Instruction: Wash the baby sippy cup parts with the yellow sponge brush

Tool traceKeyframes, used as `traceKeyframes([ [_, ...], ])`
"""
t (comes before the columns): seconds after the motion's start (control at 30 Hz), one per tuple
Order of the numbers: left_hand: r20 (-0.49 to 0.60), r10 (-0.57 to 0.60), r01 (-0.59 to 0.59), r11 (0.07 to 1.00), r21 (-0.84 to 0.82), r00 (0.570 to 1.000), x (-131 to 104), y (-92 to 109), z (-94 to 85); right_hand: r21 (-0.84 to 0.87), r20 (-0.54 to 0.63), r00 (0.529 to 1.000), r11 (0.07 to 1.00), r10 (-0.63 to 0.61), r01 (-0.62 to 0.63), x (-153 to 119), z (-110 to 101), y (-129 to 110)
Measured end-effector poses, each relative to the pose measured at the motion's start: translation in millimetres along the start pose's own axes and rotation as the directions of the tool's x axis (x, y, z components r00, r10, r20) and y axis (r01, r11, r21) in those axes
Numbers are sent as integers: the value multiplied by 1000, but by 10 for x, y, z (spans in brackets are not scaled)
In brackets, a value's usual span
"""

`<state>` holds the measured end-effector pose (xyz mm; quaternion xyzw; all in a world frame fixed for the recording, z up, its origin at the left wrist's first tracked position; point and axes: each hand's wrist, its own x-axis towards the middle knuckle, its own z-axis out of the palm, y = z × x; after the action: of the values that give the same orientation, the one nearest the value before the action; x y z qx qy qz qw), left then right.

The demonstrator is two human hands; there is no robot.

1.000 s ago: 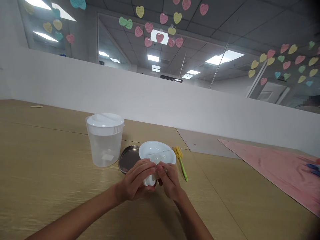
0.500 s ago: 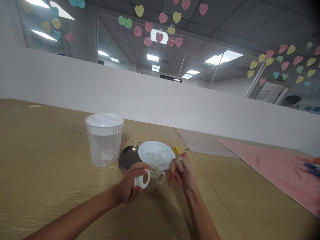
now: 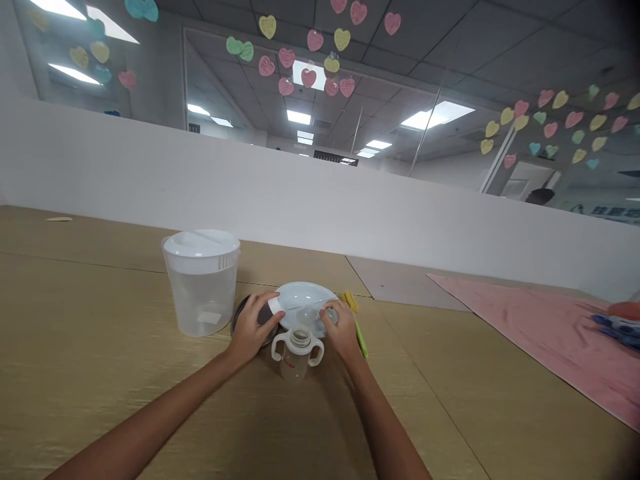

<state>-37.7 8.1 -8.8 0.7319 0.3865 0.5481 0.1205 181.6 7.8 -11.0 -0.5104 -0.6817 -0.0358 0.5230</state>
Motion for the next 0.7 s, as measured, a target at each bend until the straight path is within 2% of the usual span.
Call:
traceKeyframes([
  [0.2,74,-55,51,997,59,996,6,-98,65,-164,83,995,984,-61,74,-78,53,90],
  [0.37,135,-62,37,983,181,989,-6,-133,69,-161,78,995,985,-56,68,-91,70,87],
  [0.57,260,-22,-55,956,288,965,-54,-208,127,-151,82,994,985,-66,78,-91,68,98],
  [0.7,206,48,-116,935,334,977,-63,-199,97,-154,73,995,985,-63,74,-102,75,114],
])
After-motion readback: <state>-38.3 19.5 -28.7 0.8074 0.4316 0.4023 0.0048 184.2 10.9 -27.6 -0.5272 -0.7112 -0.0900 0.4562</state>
